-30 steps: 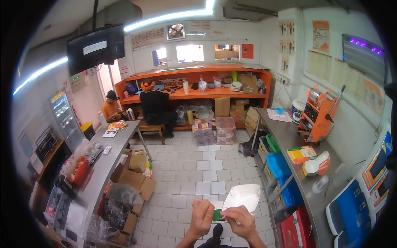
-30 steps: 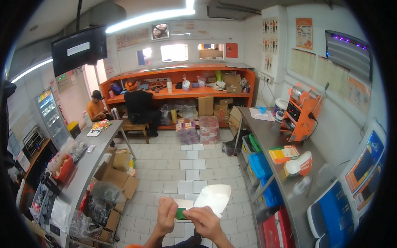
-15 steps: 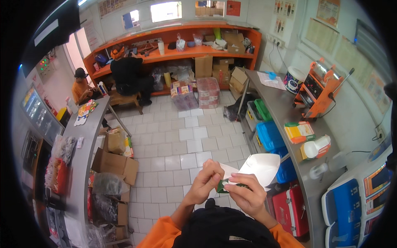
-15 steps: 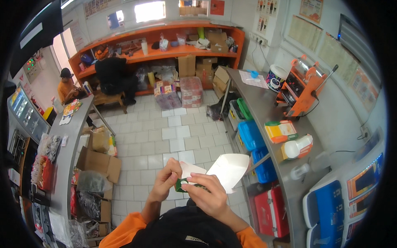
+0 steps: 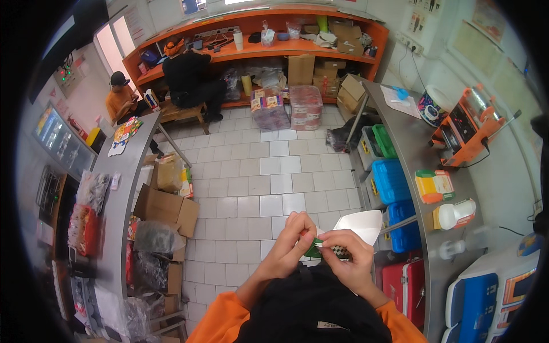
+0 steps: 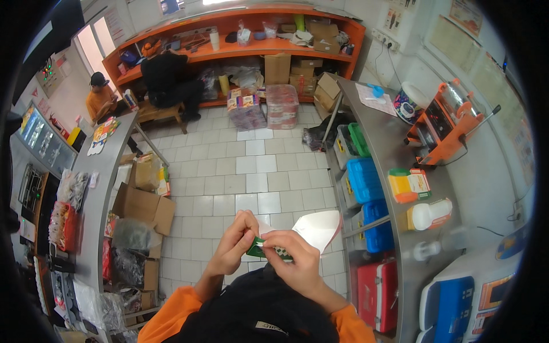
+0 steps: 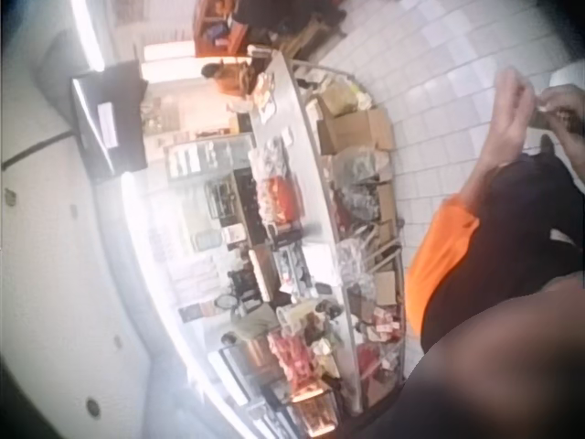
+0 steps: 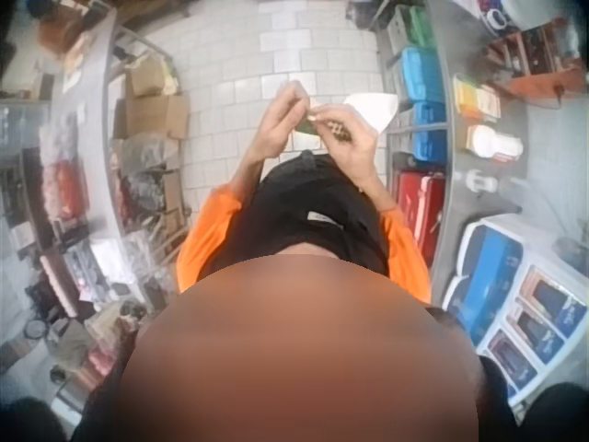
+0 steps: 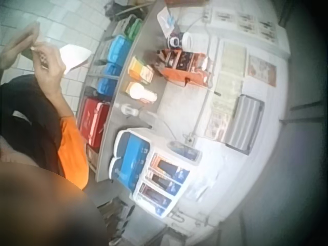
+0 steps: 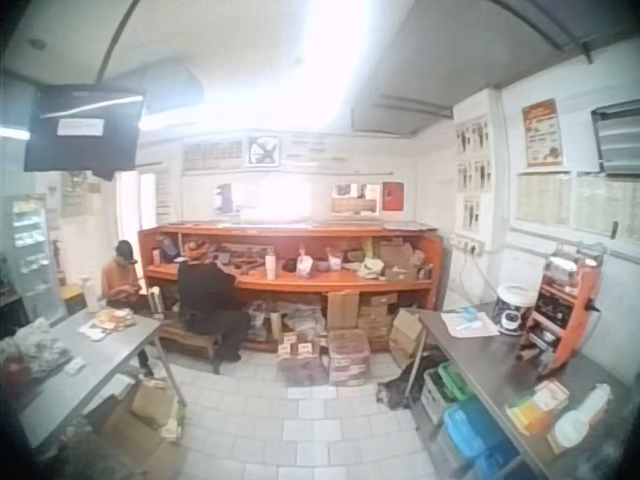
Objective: The person repeatedly picks flat-folded paper food containers from a stack, unfolds them, and folds them into box shape by hand. The person places each assembled container on the counter and repeats the process with additional containers.
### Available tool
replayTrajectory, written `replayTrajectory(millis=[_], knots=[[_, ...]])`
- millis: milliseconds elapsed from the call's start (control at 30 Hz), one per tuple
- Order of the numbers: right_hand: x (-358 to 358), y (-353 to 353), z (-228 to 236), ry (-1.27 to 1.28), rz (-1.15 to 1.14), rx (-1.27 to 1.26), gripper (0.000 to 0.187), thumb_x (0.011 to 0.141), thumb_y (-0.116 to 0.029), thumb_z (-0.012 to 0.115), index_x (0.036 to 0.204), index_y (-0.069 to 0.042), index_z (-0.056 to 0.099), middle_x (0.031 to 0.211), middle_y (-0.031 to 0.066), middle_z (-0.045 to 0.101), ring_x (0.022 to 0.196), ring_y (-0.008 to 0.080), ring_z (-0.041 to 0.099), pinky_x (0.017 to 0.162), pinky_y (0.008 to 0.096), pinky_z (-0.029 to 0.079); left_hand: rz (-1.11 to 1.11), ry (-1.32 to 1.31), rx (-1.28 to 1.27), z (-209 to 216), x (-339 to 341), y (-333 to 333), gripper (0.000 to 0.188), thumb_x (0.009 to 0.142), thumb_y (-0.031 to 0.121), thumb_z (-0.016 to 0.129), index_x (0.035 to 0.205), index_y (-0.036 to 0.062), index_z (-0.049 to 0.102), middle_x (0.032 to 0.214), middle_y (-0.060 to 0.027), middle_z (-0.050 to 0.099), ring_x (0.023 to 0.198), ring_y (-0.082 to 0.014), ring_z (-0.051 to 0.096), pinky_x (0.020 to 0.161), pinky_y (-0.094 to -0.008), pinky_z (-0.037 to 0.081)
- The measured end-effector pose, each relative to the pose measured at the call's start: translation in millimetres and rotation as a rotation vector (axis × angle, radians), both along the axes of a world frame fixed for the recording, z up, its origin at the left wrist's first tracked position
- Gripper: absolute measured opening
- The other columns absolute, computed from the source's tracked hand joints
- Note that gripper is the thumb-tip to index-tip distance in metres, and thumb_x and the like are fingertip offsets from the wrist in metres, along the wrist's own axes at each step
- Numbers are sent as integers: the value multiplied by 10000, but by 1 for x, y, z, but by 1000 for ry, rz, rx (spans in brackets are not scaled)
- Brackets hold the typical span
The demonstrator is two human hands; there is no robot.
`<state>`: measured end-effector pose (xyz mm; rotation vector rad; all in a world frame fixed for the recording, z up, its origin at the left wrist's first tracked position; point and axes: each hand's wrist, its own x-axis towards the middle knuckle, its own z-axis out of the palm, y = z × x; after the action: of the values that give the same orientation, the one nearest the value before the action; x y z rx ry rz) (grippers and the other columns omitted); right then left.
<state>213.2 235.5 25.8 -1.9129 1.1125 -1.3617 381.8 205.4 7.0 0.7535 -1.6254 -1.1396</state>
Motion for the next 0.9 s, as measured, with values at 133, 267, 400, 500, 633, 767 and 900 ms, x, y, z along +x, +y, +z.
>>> replayTrajectory(millis=[133, 267, 400, 500, 633, 767, 900], knots=[[-14, -12, 4, -169, 277, 442, 307, 810, 57, 674, 1079, -20, 548, 921, 93, 690, 878, 135, 659, 734, 249, 508, -13, -78, -356, -5, -1, -7, 236, 902, 276, 565, 867, 54, 493, 807, -44, 404, 785, -201, 356, 755, -315, 300], [-37, -37, 16, -133, 622, 756, 499, 878, -30, 637, 1294, -47, 361, 950, 130, 680, 894, 133, 658, 828, 254, 471, 7, -238, -591, -19, -6, -14, 228, 834, 237, 629, 858, 60, 488, 788, -42, 413, 753, -182, 372, 717, -316, 325], [-70, -31, 35, 306, 465, 353, 418, 860, -204, 697, 1209, -66, 513, 906, 115, 679, 773, 233, 663, 724, 282, 483, 153, 338, 148, -26, 2, -35, 184, 844, 198, 611, 863, 45, 510, 725, -17, 428, 687, -111, 398, 625, -277, 352], [-94, -20, 36, 301, 455, 521, 227, 809, -214, 745, 952, -54, 669, 785, 105, 663, 692, 265, 647, 612, 306, 486, 204, 261, 357, -25, 2, -40, 191, 863, 215, 610, 898, 37, 550, 722, -25, 490, 681, -83, 460, 635, -248, 396], [-97, -3, 12, 115, 377, 383, 262, 779, -170, 760, 1009, -69, 687, 772, 76, 661, 695, 214, 632, 634, 295, 472, 251, -346, -370, -28, -15, -21, 120, 838, 207, 648, 825, 89, 633, 749, -11, 566, 657, -139, 488, 854, -276, 460], [-108, -1, 1, 170, 409, 315, 244, 748, -104, 765, 985, -84, 710, 821, 59, 666, 666, 183, 579, 651, 290, 466, -86, -208, -400, -38, -38, -19, 137, 754, 180, 718, 678, 106, 631, 643, 1, 545, 612, -205, 435, 812, -313, 456], [-116, -5, -3, 163, 348, 147, 244, 721, -63, 770, 957, -98, 719, 840, 31, 665, 692, 179, 574, 651, 288, 468, -255, -329, -412, -38, -62, -38, 191, 719, 160, 735, 613, 105, 585, 566, 4, 479, 593, -214, 390, 672, -333, 376]])
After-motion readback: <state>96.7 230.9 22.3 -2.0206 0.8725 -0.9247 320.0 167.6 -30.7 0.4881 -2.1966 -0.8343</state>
